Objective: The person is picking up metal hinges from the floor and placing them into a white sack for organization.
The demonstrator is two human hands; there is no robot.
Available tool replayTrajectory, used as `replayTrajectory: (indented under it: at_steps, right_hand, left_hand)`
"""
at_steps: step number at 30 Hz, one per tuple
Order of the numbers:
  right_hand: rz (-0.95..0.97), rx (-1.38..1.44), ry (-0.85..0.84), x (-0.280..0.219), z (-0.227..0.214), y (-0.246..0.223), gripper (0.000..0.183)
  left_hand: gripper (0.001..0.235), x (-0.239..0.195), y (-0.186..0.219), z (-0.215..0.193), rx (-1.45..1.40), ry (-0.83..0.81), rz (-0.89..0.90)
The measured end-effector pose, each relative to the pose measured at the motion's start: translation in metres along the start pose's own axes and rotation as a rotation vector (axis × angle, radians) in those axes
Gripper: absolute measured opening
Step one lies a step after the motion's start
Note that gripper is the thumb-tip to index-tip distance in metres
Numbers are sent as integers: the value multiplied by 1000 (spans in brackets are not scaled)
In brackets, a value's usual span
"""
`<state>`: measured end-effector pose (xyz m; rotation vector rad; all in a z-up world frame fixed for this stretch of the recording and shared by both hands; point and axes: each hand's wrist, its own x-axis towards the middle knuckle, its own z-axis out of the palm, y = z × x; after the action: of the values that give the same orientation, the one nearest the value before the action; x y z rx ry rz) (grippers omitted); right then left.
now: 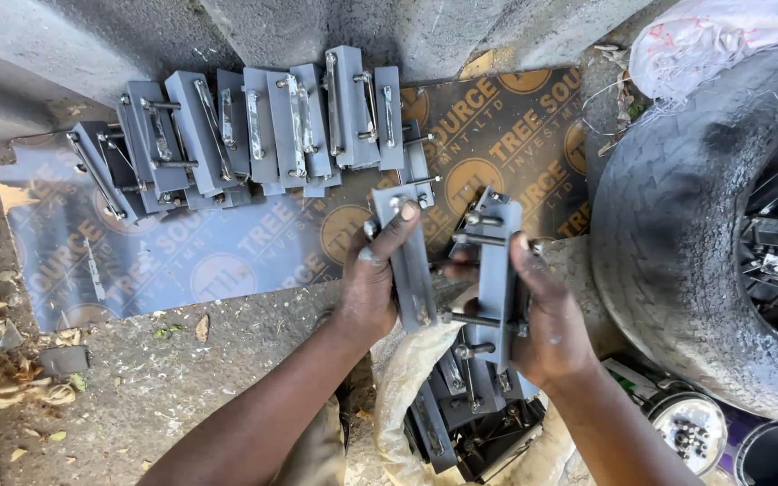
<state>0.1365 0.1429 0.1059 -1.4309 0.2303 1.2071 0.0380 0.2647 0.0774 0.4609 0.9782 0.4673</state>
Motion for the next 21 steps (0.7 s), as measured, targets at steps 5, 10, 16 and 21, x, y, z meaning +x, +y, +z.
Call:
replayTrajectory:
  at_steps: [5,10,16,21]
  right_hand:
    - [55,113,24,-39,41,-12,65]
    - [5,96,0,-48,1,13,63]
    - [-149,12,-78,-84,-48,22,55]
    - [-135,45,27,-104,-68,24,61]
  left_hand:
    - [64,-14,-11,8,-112,-188,-317]
    - [90,-40,-17,22,52,-257,-218]
    - [77,-52,-24,17,961,-508,116]
    - [83,-33,-33,-3,1254,-493,289]
